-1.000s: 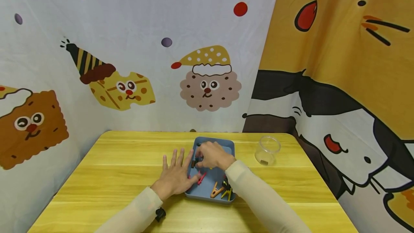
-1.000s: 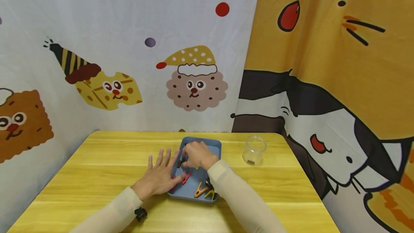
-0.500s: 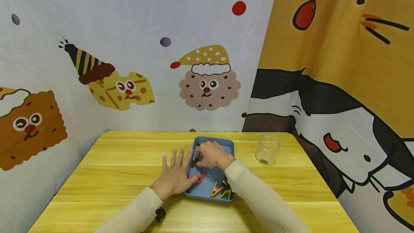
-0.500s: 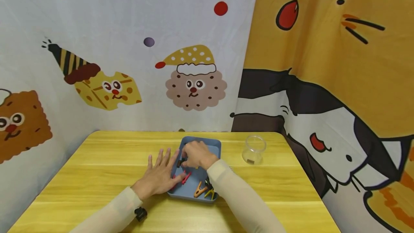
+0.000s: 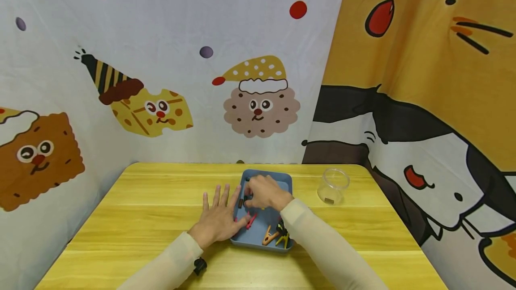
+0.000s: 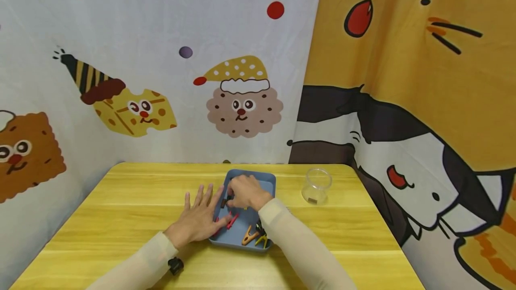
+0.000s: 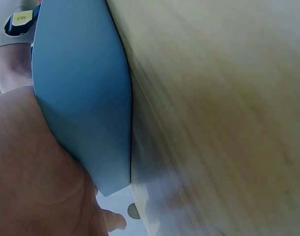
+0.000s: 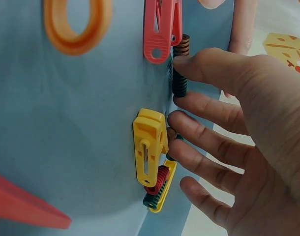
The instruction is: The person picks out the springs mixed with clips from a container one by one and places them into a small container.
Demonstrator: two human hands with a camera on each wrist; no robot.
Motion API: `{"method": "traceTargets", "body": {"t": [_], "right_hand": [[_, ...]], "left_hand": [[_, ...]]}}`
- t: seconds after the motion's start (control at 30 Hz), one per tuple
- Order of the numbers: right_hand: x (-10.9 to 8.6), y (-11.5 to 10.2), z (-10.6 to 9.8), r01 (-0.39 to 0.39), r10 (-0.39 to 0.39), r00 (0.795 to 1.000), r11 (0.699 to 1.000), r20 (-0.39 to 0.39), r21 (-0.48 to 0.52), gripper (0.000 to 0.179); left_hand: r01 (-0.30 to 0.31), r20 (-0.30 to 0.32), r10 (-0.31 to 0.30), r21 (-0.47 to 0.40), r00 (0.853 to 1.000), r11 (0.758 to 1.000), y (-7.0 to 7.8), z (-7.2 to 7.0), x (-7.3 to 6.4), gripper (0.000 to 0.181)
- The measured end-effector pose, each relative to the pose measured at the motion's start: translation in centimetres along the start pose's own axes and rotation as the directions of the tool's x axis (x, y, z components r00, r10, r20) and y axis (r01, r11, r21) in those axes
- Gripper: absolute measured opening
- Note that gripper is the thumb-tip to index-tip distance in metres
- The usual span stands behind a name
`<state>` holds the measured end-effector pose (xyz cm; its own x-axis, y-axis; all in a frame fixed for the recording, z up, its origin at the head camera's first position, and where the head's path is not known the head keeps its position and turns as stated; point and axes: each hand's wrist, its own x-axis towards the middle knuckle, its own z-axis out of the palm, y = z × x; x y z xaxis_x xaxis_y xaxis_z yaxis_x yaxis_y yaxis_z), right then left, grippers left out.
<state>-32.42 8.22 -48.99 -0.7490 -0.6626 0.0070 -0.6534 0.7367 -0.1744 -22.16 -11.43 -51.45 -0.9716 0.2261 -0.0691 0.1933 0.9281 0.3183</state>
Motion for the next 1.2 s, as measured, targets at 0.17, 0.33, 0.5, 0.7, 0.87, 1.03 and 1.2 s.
{"method": "traceTargets", "body": {"t": [0.17,0.33,0.5,0.7,0.87,1.03,1.2], "right_hand": [[-0.1,0.0,-0.1,0.000,0.000,1.000,1.000,-0.002,0.005,0.027],[-0.2,0.3,0.0,0.006,-0.005,1.000,1.000,-0.009,0.007,0.028],[-0.3,0.5,0.0,0.007,-0.007,1.000,1.000,-0.021,0.001,0.027],[-0.6,0.6,-0.5,-0.002,0.002,0.999,1.000,-0.036,-0.005,0.026],[-0.8,0.9,-0.6,-0.006,0.007,0.999,1.000,-0.042,0.008,0.025],[-1.2,1.0,-1.0,-0.017,0.018,0.998,1.000,-0.056,0.009,0.025],[-1.7,1.0,-1.5,-0.028,0.028,0.998,1.000,-0.064,0.004,0.025]], "left_hand": [[0.002,0.005,-0.002,-0.001,1.000,1.000,0.0,-0.1,0.0,0.100],[0.002,0.007,-0.002,-0.002,1.000,1.000,0.0,-0.1,0.0,0.100],[0.001,0.008,-0.001,0.002,1.000,1.000,0.0,-0.1,0.0,0.100],[0.002,0.007,-0.002,-0.003,1.000,1.000,-0.1,-0.1,0.0,0.101],[0.000,0.007,0.000,-0.004,1.000,1.000,-0.1,-0.1,-0.1,0.100],[0.000,0.003,0.000,0.003,1.000,1.000,0.0,-0.1,-0.1,0.099],[0.000,-0.002,0.000,0.007,1.000,1.000,0.0,0.0,-0.1,0.099]]}}
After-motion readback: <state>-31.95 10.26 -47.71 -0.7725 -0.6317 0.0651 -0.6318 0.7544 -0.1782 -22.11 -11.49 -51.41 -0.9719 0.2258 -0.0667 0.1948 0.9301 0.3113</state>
